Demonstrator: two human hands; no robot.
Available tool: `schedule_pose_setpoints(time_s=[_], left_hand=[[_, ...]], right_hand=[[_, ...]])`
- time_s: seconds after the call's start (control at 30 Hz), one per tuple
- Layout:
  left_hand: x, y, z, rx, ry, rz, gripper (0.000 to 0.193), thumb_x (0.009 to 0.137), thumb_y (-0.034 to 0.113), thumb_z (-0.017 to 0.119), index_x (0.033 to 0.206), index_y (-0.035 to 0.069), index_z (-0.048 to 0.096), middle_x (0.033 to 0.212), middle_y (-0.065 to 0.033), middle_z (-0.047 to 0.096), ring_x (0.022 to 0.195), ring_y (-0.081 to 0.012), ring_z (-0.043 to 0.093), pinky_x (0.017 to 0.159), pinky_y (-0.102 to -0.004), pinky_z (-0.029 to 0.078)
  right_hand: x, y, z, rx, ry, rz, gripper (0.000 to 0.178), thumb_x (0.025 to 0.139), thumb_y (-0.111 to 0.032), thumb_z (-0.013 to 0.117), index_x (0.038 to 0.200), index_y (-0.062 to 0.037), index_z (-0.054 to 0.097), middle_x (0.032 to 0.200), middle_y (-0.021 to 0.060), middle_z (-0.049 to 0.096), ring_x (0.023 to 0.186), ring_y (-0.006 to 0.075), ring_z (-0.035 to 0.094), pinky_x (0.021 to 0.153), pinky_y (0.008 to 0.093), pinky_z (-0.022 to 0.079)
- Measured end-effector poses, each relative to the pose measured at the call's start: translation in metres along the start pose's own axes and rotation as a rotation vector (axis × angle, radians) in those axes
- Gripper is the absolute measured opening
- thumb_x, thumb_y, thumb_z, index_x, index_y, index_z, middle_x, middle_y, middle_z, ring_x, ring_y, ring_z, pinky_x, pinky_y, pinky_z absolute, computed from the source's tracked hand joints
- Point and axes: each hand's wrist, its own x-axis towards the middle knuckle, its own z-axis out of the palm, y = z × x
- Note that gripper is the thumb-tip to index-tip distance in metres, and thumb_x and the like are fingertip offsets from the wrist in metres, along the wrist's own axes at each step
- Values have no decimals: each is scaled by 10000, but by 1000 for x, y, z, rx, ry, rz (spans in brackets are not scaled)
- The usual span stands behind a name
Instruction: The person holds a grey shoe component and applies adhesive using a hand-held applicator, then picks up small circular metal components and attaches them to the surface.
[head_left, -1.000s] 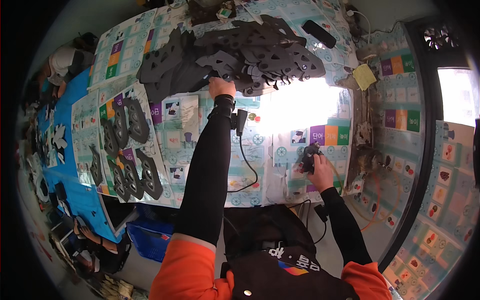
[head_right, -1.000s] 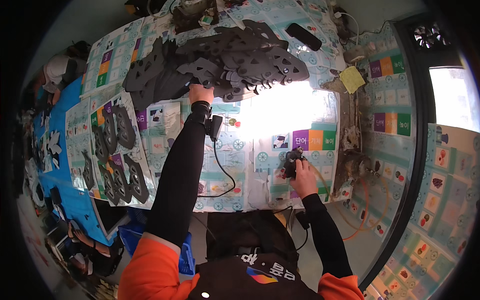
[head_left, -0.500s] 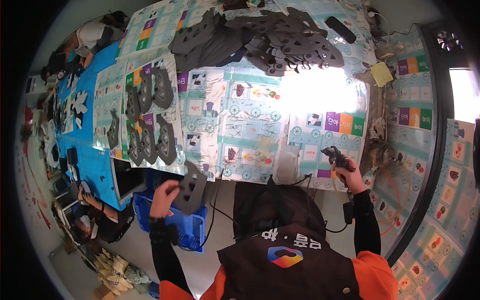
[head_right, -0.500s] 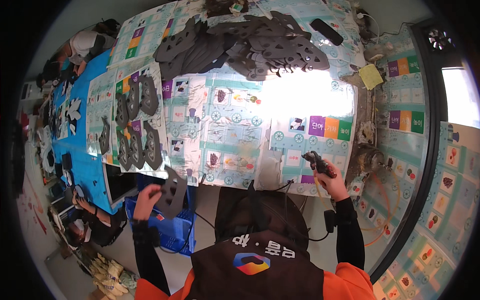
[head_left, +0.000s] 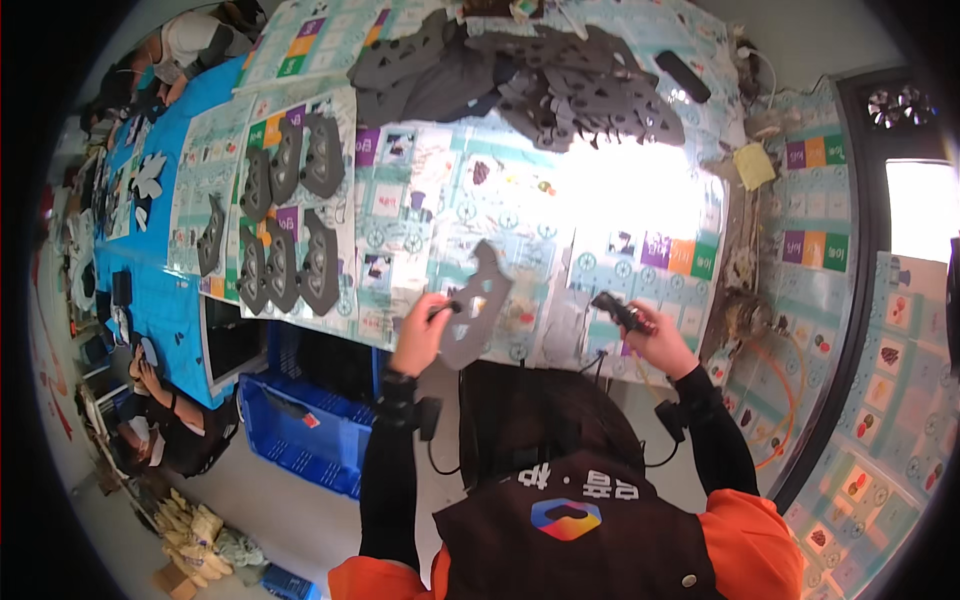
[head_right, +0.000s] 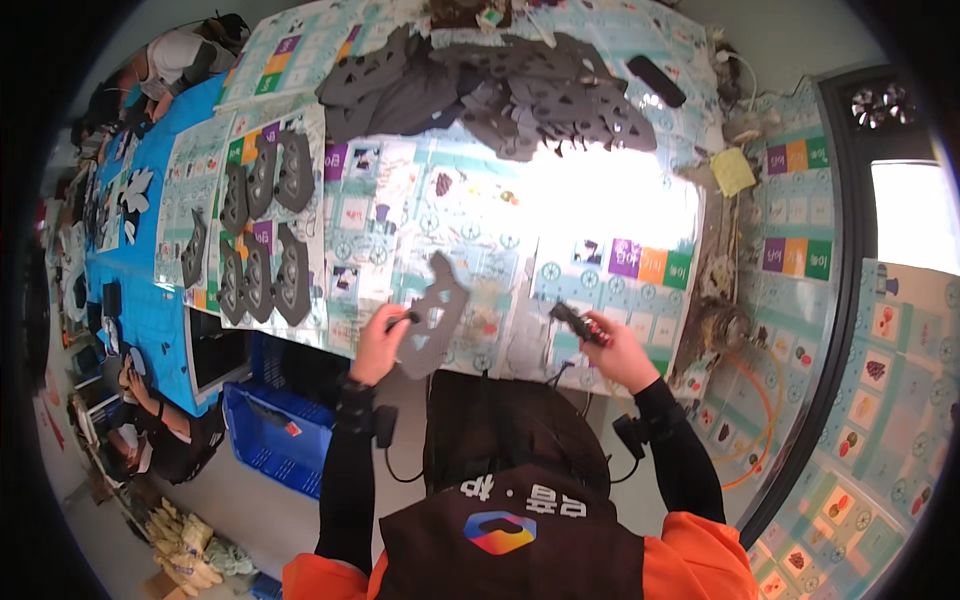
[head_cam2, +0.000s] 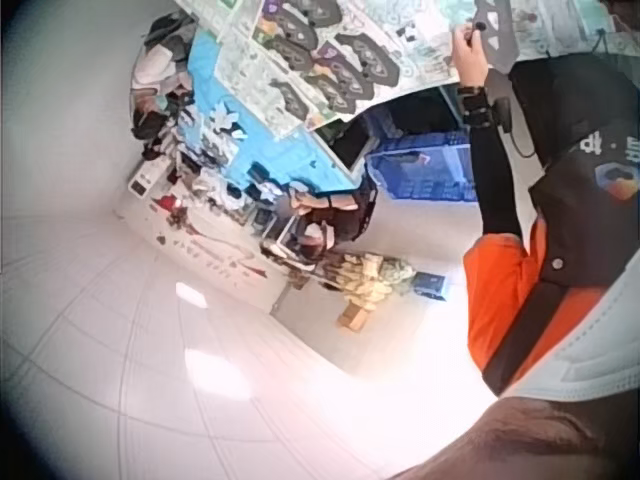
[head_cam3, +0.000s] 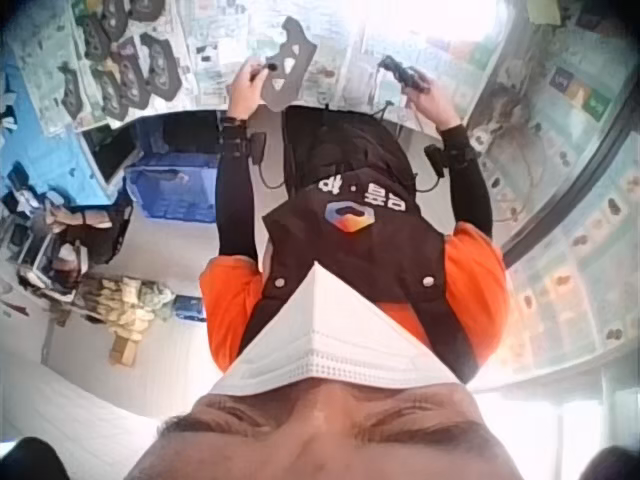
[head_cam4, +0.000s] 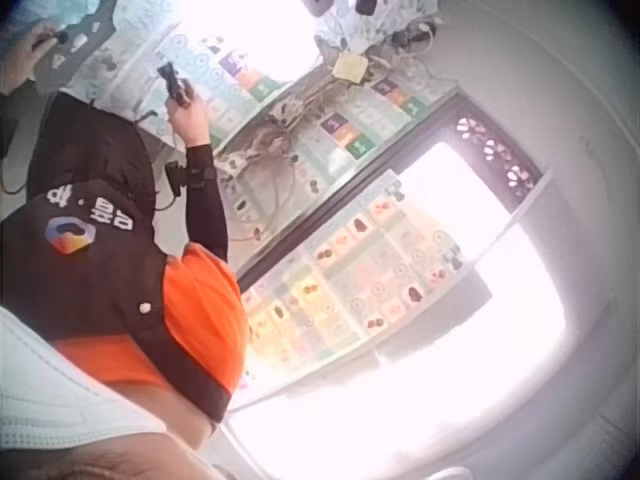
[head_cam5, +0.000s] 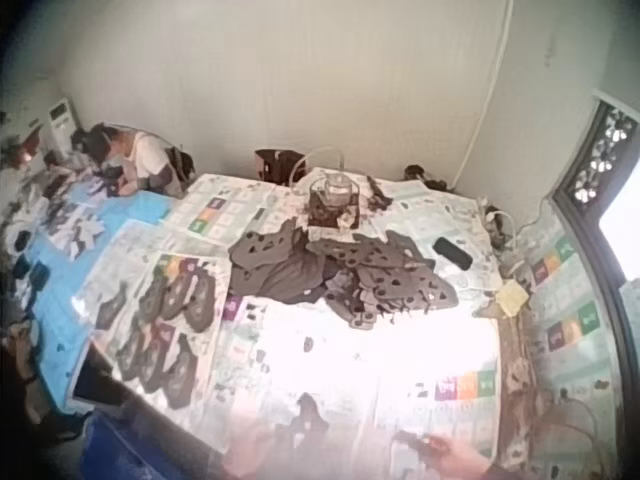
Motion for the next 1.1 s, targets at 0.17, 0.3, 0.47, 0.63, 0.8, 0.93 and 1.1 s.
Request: schedule_pose_setpoints(time_s=[0.17,0.3,0.47,0.63,0.8,0.93,1.1], left_hand=[[56,-16,74,-9,-51,-42,238,940,175,731,1115,47,633,1023,-105,733,889,-277,707,795,-372,537],[60,-11,84,271,40,-33,323,877,242,802,1072,36,647,989,-190,722,919,-419,681,782,-485,534],[57,-20,80,288,63,-82,281,836,188,837,958,16,652,910,-155,714,834,-331,691,746,-426,544],[59,-36,75,69,54,-80,288,819,190,852,953,22,659,908,-127,712,791,-300,691,709,-395,539],[61,-33,72,27,27,-56,284,827,208,840,979,43,666,907,-102,706,771,-264,680,688,-386,531],[60,-36,66,9,-47,-75,285,813,181,841,1011,70,667,913,-80,694,753,-241,663,688,-374,526],[57,-42,71,35,26,-68,289,794,147,849,1010,85,667,900,-63,681,751,-236,657,686,-369,520]], right_hand=[[7,-32,17,-159,-70,-3,554,884,-161,741,1378,34,585,1000,156,726,829,172,681,772,328,544],[14,-62,26,-192,-144,27,554,875,-118,664,1399,29,557,993,84,738,818,155,661,688,302,525],[39,-68,55,-258,-226,-79,440,833,-136,647,1251,1,631,944,96,756,860,231,703,825,359,535],[53,-79,88,-338,-266,-70,368,802,-154,647,1134,3,623,902,216,664,853,416,644,798,435,506],[67,-76,98,-461,-322,-57,506,834,-120,681,1306,39,595,881,81,710,815,151,632,803,313,506],[78,-68,105,-497,-314,-124,472,825,-126,690,1270,9,607,847,87,688,787,159,616,782,323,503],[84,-78,116,-439,-292,-92,441,820,-129,647,1240,-2,604,850,182,655,824,319,627,780,400,503]])
